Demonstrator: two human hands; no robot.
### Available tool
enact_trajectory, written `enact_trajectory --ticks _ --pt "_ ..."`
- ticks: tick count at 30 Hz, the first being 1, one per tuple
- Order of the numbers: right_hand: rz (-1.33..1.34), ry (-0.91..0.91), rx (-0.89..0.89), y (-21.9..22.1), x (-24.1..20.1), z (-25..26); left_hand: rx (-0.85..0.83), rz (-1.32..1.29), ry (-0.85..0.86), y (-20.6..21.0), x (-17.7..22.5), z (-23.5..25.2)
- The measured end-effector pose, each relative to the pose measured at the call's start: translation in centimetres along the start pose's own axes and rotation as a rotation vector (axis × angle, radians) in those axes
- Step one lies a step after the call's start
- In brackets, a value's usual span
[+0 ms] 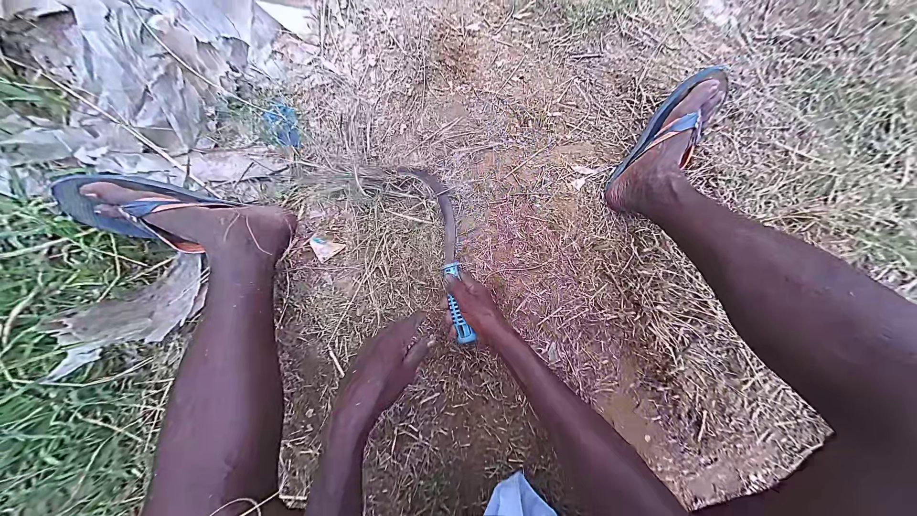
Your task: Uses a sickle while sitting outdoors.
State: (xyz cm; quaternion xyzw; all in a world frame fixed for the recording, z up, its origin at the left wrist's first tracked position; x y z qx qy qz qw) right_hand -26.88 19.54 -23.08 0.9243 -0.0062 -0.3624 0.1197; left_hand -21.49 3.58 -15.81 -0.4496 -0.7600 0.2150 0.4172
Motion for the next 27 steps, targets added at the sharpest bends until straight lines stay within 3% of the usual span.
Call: enact_trajectory --ticks 5,10,17,21,27 --pt "-0.122 -0.157 0.071 -1.8 -2.0 1.1 0.003 -0.008 -0.015 -0.2 0.0 -0.2" --pt "-0.104 -0.359 0.177 -5.4 0.0 -0.7 -0.009 0.007 -0.028 0.2 -0.2 0.3" --pt "0.288 -0.270 0.352 -8.8 -1.1 -0.5 -0.028 0.025 -0.010 0.8 0.7 1.0" --pt "0.273 -0.215 0.360 -10.1 -3.7 0.2 -0.030 0.026 -0.013 0.9 0.8 1.2" --pt "0.285 -0.056 0.264 -6.5 -2.5 1.2 -0.020 -0.006 0.018 0.7 1.0 1.1"
Point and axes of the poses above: each hand's wrist, its own z-axis towards the middle knuckle, its own y-axis out of the palm, x = y × z, the point moved 2 cm from there along z, towards the middle knuckle, and after that the axes turned 7 degrees about x, right-handed, at the moved point
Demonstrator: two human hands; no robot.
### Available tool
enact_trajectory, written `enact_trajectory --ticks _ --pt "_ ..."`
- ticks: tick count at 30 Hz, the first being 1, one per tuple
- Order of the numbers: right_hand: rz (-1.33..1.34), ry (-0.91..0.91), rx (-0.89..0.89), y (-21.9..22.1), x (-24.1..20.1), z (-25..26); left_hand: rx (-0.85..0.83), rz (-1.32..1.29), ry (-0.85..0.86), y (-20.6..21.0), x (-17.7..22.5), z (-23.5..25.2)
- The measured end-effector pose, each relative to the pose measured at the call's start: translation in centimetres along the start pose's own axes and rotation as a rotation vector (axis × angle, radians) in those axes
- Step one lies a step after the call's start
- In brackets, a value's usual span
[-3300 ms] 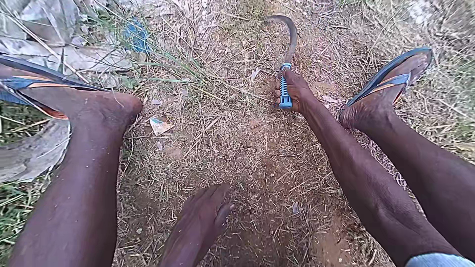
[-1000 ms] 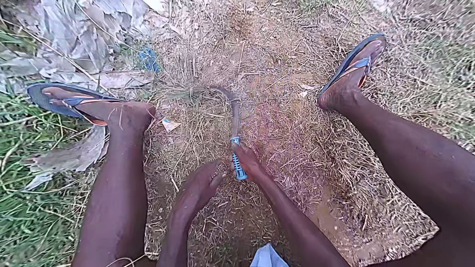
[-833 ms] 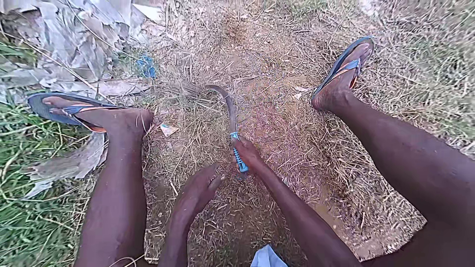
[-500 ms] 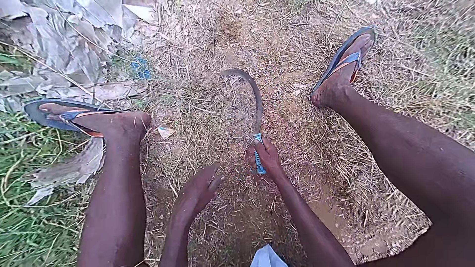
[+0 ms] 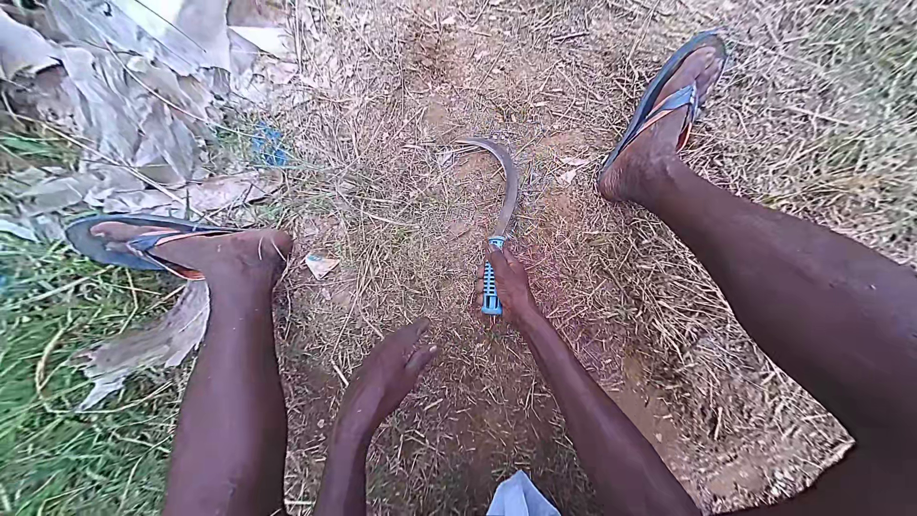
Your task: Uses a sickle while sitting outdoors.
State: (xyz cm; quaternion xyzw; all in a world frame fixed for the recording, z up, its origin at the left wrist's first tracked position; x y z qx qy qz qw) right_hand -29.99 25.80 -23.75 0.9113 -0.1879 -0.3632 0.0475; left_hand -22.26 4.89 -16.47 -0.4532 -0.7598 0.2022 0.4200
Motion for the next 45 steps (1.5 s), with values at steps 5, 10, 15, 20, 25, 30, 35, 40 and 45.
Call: enact_trajectory --ticks 5,10,15,20,25,30,35,40,45 --pt "-0.208 0.029 -0.197 1.0 5.8 -4.3 0.154 -0.081 0.077 -1.7 -0.2 -0.5" --pt "-0.185 -0.043 -0.176 0.4 5.4 -3.5 0.325 -0.104 0.240 -3.7 1.4 0.1" --pt "0.138 -0.135 0.034 -1.0 2.6 -2.4 0.475 -0.129 0.476 -4.0 7.7 5.0" --pt "0.210 -0.245 0.148 -3.2 0.7 -0.8 0.441 0.026 0.768 -3.4 16.2 16.2" --pt "0.184 -0.247 0.163 -3.1 -0.1 -0.1 0.363 0.298 0.698 -4.3 18.2 28.1" --pt "0.152 -0.214 0.114 -2.6 -0.4 0.7 0.317 0.476 0.390 -7.8 11.2 33.3" --pt "0.119 -0.158 0.074 -3.3 -0.4 1.0 0.294 0.495 0.227 -10.6 0.7 30.5" --pt "0.026 -0.142 0.001 -3.3 -1.2 0.9 0.294 0.601 0.118 -10.4 -1.9 25.6" --pt "-0.041 -0.160 -0.053 -2.8 -1.2 0.5 0.306 0.569 -0.076 -10.6 -2.2 22.9"
Point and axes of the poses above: each hand's wrist, its own z-axis towards the middle knuckle, its own y-axis out of the palm, x = y × z, the point moved 2 cm from there along z, towards the middle knuckle, and after that the axes turned 7 degrees about x, right-handed, at the moved point
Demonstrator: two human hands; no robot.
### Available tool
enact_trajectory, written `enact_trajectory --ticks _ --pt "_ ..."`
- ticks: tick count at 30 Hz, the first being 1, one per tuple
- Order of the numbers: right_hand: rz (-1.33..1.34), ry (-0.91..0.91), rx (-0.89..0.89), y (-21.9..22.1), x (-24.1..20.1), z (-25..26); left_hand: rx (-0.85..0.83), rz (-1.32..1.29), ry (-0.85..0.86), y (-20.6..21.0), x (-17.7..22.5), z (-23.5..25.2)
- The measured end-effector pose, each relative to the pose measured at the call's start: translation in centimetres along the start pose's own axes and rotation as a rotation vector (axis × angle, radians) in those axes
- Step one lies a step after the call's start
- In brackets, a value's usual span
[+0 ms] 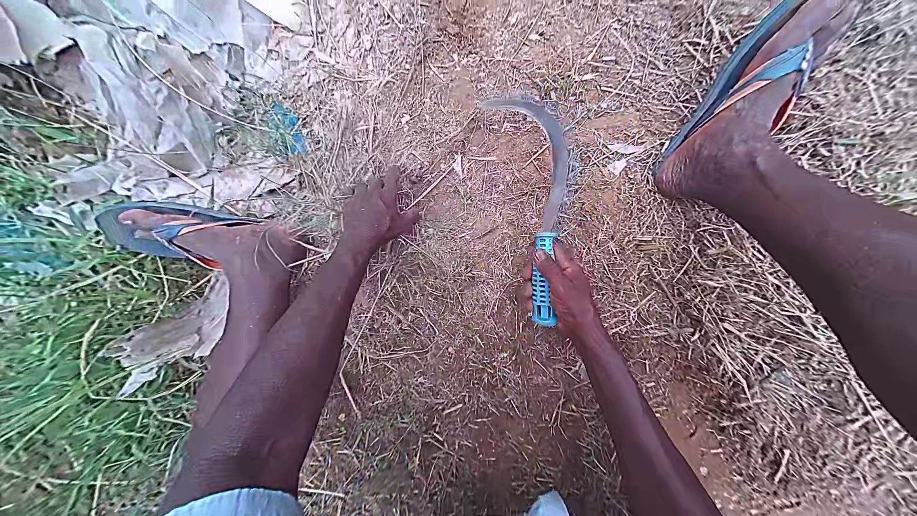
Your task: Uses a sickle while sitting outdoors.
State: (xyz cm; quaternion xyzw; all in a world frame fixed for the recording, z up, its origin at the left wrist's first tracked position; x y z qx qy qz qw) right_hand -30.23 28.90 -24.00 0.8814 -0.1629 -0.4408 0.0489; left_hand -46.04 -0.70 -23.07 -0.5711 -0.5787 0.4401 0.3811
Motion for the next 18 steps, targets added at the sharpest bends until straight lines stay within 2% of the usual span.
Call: enact_trajectory --ticks 4,12,16,18 --pt "-0.026 0.038 -0.056 1.5 0.7 -0.9 0.003 -0.026 -0.129 -0.2 -1.5 -1.5" --pt "-0.071 0.090 -0.149 3.3 2.7 -1.9 0.082 -0.071 -0.168 1.1 -2.7 -3.4" --pt "-0.138 0.079 -0.185 3.4 1.3 -1.5 0.058 -0.032 -0.109 -1.1 -3.2 -2.8" --pt "-0.118 -0.028 -0.166 3.8 -0.6 -1.3 0.035 -0.007 -0.080 -1.9 -3.5 -2.8"
Point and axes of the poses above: each hand's wrist, its own z-axis towards the middle knuckle, its own y-axis out of the palm, x = y × z, the point moved 2 cm from there along z, towards the middle knuckle, and after that the axes turned 7 degrees about x, right-handed, at the moved point
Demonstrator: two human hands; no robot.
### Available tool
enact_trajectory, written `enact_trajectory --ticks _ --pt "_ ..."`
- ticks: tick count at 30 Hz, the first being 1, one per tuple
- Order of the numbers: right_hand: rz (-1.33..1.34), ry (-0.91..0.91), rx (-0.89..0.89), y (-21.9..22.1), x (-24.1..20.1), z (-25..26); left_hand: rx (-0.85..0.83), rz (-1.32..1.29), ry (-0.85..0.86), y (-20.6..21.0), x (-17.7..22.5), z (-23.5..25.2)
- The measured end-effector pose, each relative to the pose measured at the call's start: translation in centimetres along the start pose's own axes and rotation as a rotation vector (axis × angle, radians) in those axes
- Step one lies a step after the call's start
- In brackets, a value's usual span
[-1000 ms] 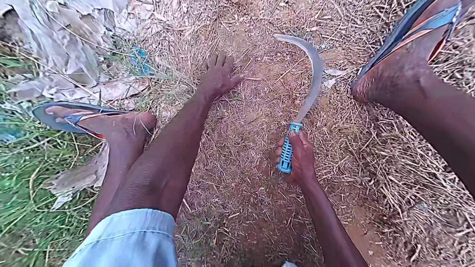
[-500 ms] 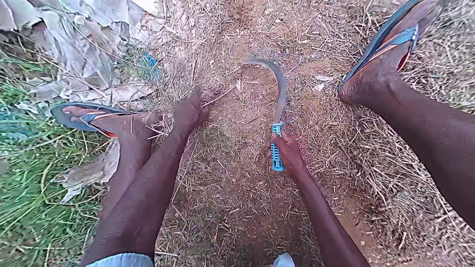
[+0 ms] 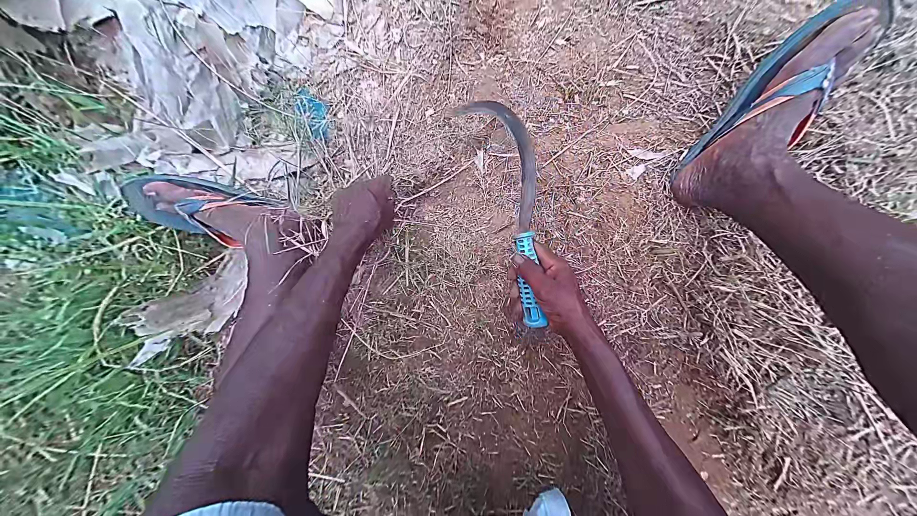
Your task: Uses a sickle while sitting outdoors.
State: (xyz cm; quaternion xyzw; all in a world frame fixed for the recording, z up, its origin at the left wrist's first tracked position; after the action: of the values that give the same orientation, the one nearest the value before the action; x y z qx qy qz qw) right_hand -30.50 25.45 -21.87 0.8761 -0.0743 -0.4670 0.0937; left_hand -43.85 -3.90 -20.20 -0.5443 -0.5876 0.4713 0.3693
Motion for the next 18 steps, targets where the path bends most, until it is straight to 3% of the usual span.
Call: enact_trajectory --ticks 4,6,8,10,12,14,18 --pt "0.255 -0.386 0.126 1.0 -5.9 0.2 -0.057 -0.032 -0.042 -0.4 1.0 -1.5" --pt "0.325 -0.462 0.177 2.2 -6.5 0.7 -0.046 -0.036 -0.041 0.0 1.2 -2.1" --pt "0.097 -0.330 0.173 2.4 -2.0 0.8 -0.038 -0.028 -0.033 0.4 1.1 -2.5" --pt "-0.284 -0.036 0.017 1.8 3.0 -0.7 -0.034 -0.024 -0.046 -0.1 0.8 -2.4" --pt "-0.476 0.141 -0.079 2.3 3.8 -1.9 -0.059 -0.046 -0.068 0.5 -0.4 -2.9" --pt "-0.525 0.174 -0.080 2.5 3.5 -2.5 -0.098 -0.096 -0.069 1.9 -0.2 -5.0" --pt "-0.413 0.035 -0.017 0.6 -0.2 -0.5 -0.062 -0.202 -0.103 2.5 1.2 -5.6"
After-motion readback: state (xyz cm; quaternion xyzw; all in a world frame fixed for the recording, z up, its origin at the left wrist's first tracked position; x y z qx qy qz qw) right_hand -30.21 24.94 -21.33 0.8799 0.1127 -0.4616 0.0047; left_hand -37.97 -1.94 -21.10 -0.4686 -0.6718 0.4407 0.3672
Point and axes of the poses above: each hand's wrist, its own z-axis towards the middle knuckle, its own y-axis out of the palm, x = y × z, the point moved 2 cm from there along z, towards the middle knuckle, and after that the axes turned 7 degrees about x, right-handed, at the moved point
